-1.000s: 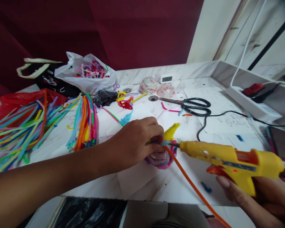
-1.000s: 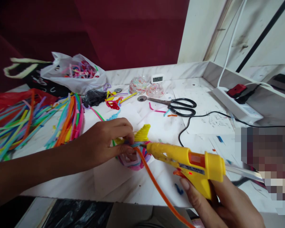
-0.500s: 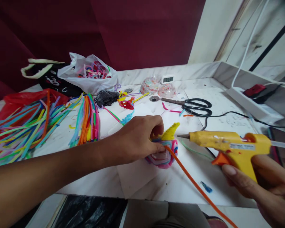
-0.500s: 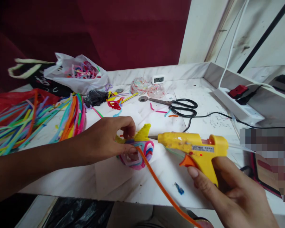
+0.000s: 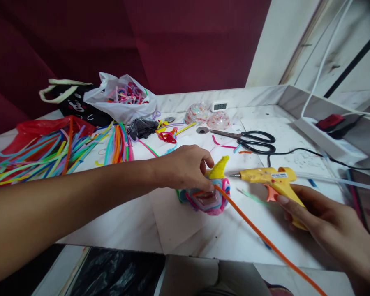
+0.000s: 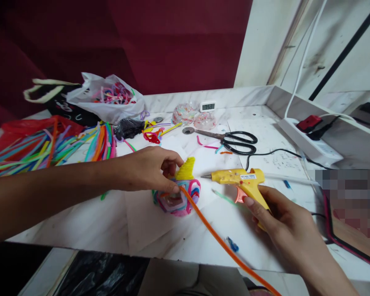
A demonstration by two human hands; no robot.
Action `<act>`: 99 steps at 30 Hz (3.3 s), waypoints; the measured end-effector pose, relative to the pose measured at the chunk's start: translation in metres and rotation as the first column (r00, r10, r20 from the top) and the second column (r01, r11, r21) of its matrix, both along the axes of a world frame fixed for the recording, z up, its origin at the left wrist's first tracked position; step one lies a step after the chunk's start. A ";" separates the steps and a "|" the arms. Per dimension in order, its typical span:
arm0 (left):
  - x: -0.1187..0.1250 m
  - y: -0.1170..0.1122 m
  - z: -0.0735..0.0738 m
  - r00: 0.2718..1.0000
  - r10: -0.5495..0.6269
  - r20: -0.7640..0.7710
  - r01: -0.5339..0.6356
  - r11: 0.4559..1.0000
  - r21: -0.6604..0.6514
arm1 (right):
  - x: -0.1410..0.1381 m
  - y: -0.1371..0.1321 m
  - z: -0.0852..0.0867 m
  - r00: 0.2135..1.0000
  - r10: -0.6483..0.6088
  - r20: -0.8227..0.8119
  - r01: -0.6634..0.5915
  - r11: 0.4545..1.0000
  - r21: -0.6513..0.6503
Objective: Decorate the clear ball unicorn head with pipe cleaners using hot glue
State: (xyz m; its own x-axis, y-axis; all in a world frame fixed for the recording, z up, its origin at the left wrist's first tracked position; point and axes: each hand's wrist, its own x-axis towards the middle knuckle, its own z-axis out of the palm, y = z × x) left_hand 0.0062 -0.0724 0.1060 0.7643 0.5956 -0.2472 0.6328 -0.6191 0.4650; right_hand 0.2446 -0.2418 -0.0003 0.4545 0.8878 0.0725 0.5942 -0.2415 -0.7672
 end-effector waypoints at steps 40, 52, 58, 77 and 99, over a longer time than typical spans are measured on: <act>0.010 -0.002 0.007 0.988 -0.094 -0.121 0.107 0.988 0.108 | -0.074 0.027 0.017 0.561 0.309 0.768 -0.669 0.716 0.200; 0.012 0.003 0.006 0.986 -0.114 -0.117 0.127 0.986 0.104 | -0.079 0.031 0.017 0.694 0.339 0.635 -0.635 0.704 0.318; 0.013 0.004 0.007 0.984 -0.136 -0.114 0.148 0.983 0.105 | -0.078 0.032 0.016 0.704 0.346 0.620 -0.629 0.709 0.318; 0.021 0.002 0.006 0.984 -0.076 -0.160 0.089 0.993 0.076 | -0.081 0.030 0.017 0.754 0.294 0.588 -0.569 0.740 0.359; 0.027 0.008 0.000 0.982 -0.051 -0.183 0.060 0.997 0.041 | -0.096 0.027 0.025 0.927 0.151 0.343 -0.303 0.840 0.450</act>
State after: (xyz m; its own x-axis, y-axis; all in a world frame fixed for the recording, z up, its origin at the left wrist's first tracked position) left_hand 0.0328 -0.0647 0.1059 0.7412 0.5677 -0.3583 0.6684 -0.6736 0.3155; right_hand 0.1488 -0.2144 0.0248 0.1360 0.7767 0.6151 0.7934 0.2864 -0.5371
